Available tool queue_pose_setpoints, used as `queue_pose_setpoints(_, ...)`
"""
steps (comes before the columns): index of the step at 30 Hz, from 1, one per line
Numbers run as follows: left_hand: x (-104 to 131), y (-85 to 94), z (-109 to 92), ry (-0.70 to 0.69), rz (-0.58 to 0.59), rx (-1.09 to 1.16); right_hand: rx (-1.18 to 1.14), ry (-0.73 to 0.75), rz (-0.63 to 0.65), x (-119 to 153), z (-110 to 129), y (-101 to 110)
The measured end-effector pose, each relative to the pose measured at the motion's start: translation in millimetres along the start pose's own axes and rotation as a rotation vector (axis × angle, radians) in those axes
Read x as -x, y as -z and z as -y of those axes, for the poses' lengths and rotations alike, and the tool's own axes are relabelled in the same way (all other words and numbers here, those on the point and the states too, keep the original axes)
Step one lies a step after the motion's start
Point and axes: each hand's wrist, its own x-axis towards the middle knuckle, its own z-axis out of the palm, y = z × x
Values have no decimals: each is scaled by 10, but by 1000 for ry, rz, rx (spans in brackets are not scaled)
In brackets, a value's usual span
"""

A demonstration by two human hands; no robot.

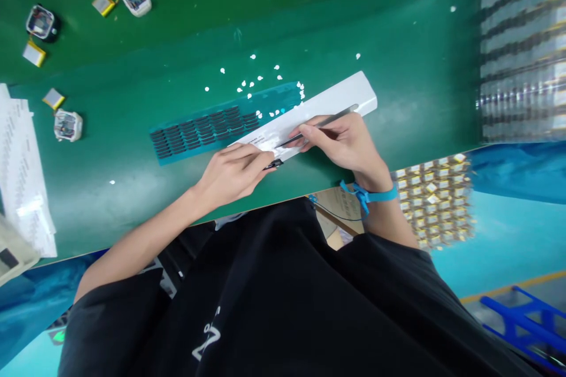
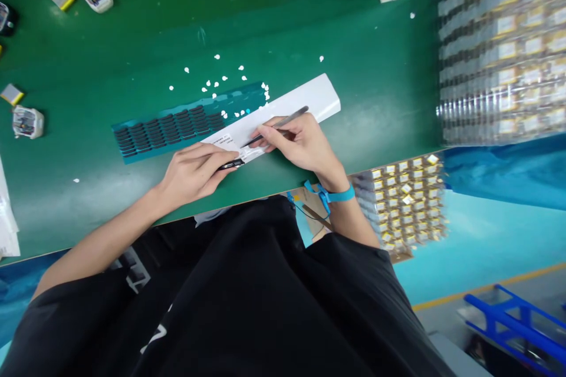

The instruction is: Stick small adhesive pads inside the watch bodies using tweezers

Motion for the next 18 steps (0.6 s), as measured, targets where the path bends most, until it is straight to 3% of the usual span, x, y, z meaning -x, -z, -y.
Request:
queue_pose_setpoints(4, -13, -4, -9, -10, 3, -30, -61, -53, 32, -1, -8, 48)
queue_pose_setpoints(9, -4, 2, 27, -28, 11, 14, -137, -60, -74, -37, -42, 34)
queue_pose_setpoints(18, 5, 13, 39, 8, 33, 36, 102, 53, -128, 42, -21, -110)
